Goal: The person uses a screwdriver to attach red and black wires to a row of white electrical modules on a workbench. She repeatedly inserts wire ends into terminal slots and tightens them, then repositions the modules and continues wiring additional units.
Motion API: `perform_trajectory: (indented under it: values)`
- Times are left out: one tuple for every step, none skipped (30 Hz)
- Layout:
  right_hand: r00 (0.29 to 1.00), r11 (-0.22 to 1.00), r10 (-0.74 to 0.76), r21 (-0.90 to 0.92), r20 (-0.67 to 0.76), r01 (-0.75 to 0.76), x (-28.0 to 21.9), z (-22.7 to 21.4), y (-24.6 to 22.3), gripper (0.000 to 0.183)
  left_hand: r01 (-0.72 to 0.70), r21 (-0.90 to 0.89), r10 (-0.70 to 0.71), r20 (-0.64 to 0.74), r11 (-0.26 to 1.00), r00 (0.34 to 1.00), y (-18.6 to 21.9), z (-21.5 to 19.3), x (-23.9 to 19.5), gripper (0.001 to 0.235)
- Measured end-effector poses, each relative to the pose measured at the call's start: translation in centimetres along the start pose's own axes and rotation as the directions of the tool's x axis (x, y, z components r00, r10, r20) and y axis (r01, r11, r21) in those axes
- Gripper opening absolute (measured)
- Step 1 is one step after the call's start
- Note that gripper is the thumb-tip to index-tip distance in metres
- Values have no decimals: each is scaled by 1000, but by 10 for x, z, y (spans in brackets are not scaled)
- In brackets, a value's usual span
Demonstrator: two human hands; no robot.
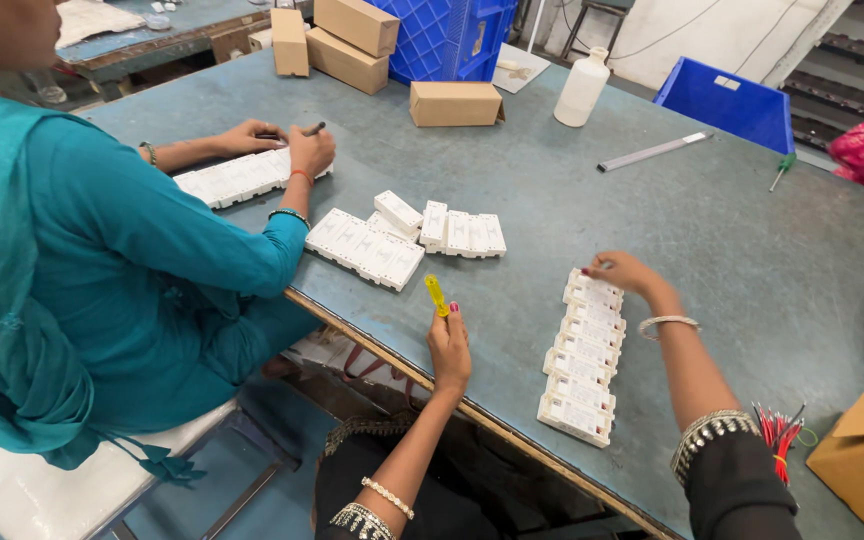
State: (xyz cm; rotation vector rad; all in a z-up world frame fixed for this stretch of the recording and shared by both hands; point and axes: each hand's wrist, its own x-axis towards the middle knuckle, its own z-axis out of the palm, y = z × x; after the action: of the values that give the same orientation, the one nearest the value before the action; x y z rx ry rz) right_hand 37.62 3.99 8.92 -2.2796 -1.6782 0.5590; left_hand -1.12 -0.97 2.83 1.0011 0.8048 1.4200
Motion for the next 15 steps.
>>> perform_trajectory:
  values:
    - [993,996,-94,-6,-70,94,2,2,-17,24,-4,-3,4,-1,1000,1000,0,0,0,35]
    - [972,982,-187,-18,-140,186,4,8,-39,30,-8,-6,8,-3,1000,1000,1,2,0,35]
    - [909,930,-366,-81,-199,357,7,15,-62,33,-6,-8,6,-2,1000,1000,1,2,-1,35]
    - [810,846,-533,-153,-245,511,11,23,-87,39,-5,-9,5,-2,1000,1000,1,3,-2,35]
    - [787,816,-576,-216,-223,536,14,31,-113,48,-5,-6,5,-1,1000,1000,2,2,-1,35]
    - [763,782,-615,-277,-198,559,19,41,-139,58,4,3,-4,-5,1000,1000,3,1,-1,35]
    - [711,716,-678,-387,-186,581,27,50,-166,60,12,13,-12,-10,1000,1000,4,1,-1,35]
    - [657,639,-736,-492,-165,592,33,58,-188,62,20,22,-20,-16,1000,1000,5,0,-1,34]
    - [642,587,-755,-572,-131,573,38,66,-206,66,10,29,-10,-22,1000,1000,5,1,-1,34]
    - [629,528,-771,-647,-95,550,44,74,-222,70,1,36,0,-29,999,1000,6,2,-2,34]
    - [616,463,-785,-716,-59,522,49,78,-233,74,-11,44,13,-36,999,999,7,2,-3,34]
    - [598,438,-800,-731,-52,523,52,82,-239,73,-4,51,6,-36,999,999,7,3,-4,34]
    - [579,413,-814,-745,-45,524,56,87,-246,71,4,60,-2,-38,998,999,8,3,-3,35]
    - [560,388,-828,-758,-37,524,60,89,-251,70,12,69,-9,-40,998,999,9,2,-2,35]
    - [582,388,-813,-748,-4,538,62,89,-251,70,13,58,-11,-32,998,999,8,2,-3,35]
